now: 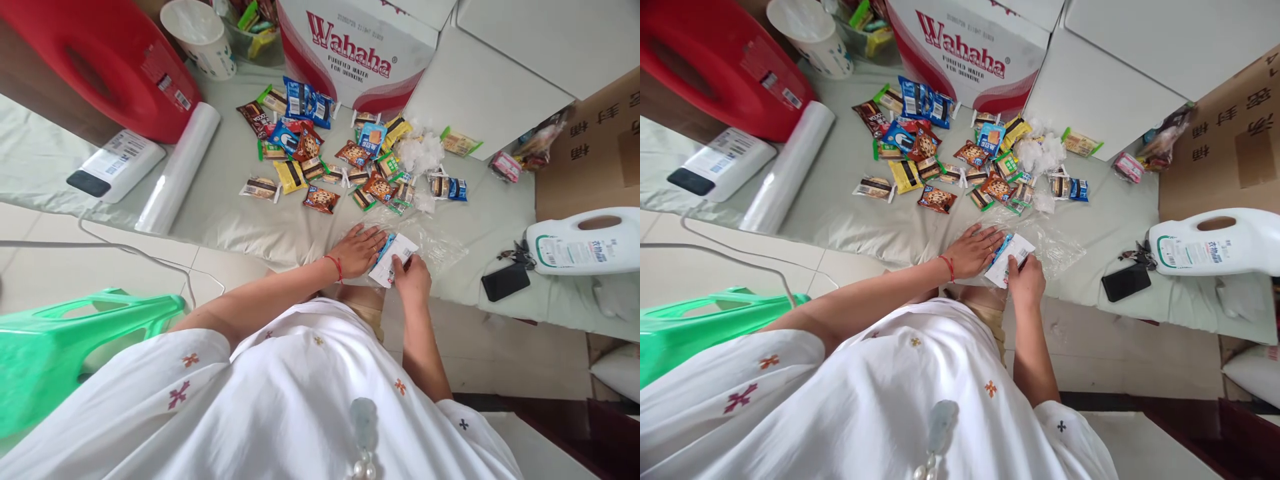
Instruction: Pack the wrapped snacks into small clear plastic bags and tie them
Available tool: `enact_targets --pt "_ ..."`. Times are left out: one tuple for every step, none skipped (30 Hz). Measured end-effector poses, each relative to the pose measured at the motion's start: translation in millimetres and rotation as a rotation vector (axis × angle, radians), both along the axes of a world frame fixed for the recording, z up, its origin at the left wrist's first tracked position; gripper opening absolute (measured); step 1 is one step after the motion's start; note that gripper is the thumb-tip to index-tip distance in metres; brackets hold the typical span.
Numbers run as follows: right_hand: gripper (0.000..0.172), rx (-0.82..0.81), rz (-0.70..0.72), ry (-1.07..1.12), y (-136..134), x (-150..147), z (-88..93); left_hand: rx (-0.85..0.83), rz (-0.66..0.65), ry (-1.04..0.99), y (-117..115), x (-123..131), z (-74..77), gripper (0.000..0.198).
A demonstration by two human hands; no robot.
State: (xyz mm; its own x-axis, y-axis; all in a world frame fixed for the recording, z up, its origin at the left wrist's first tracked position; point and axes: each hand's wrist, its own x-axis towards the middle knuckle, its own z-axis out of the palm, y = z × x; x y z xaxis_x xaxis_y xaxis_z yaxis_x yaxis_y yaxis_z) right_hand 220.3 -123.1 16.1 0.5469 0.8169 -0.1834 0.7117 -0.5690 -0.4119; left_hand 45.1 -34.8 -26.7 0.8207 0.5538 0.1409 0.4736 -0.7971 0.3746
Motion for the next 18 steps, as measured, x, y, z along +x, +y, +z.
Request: enact_targets --pt "0.045 -0.017 0.020 -0.041 0 1 -0.3 0.002 -0.001 0.000 0 0 -0.2 0.055" --pt "0.045 -0.022 0.021 -0.032 1 3 -0.7 0.002 0.000 0.001 -1 0 -0.2 0.055" --pt "0.044 -0.016 0.003 0.017 2 5 -1.5 0.001 0.003 0.003 -1 0 0.0 0.055" --pt "0.042 0.000 -0.032 0.096 5 5 -2.8 -0.002 0.006 0.006 -2 0 0.4 0.055" --pt "0.041 0.024 -0.074 0.197 8 5 -4.5 -0.005 0.008 0.009 -2 0 0.9 0.056" --pt "0.040 0.058 -0.121 0.311 11 4 -6.6 -0.007 0.008 0.011 -2 0 1.3 0.056" --pt "0.041 0.102 -0.167 0.427 14 3 -8.5 -0.008 0.007 0.011 -2 1 1.6 0.056" --pt "0.043 0.152 -0.207 0.535 16 0 -10.0 -0.007 0.006 0.011 -2 1 1.8 0.056" --pt "0.045 0.204 -0.239 0.626 17 -2 -10.8 -0.006 0.006 0.009 -2 1 1.8 0.056" --pt "0.046 0.254 -0.264 0.698 17 -4 -10.9 -0.006 0.008 0.006 -2 1 1.7 0.056" --pt "0.047 0.298 -0.280 0.752 17 -6 -10.2 -0.007 0.012 0.003 -1 1 1.4 0.056" --pt "0.047 0.332 -0.290 0.789 15 -7 -8.9 -0.008 0.017 0.000 -1 2 1.0 0.057" --pt "0.047 0.354 -0.293 0.815 12 -7 -7.2 -0.010 0.024 -0.002 -1 2 0.4 0.058" --pt "0.048 0.365 -0.298 0.833 9 -4 -5.4 -0.010 0.030 -0.003 0 2 -0.3 0.059" --pt "0.049 0.368 -0.308 0.842 5 -1 -3.5 -0.008 0.034 -0.003 0 3 -1.0 0.059" --pt "0.051 0.366 -0.324 0.847 0 5 -1.6 -0.004 0.035 -0.001 0 3 -1.8 0.059" --pt "0.053 0.368 -0.347 0.845 -5 12 0.5 0.001 0.035 0.001 0 3 -2.6 0.059" --pt "0.056 0.383 -0.373 0.836 -11 21 3.0 0.004 0.035 0.004 0 3 -3.1 0.058"
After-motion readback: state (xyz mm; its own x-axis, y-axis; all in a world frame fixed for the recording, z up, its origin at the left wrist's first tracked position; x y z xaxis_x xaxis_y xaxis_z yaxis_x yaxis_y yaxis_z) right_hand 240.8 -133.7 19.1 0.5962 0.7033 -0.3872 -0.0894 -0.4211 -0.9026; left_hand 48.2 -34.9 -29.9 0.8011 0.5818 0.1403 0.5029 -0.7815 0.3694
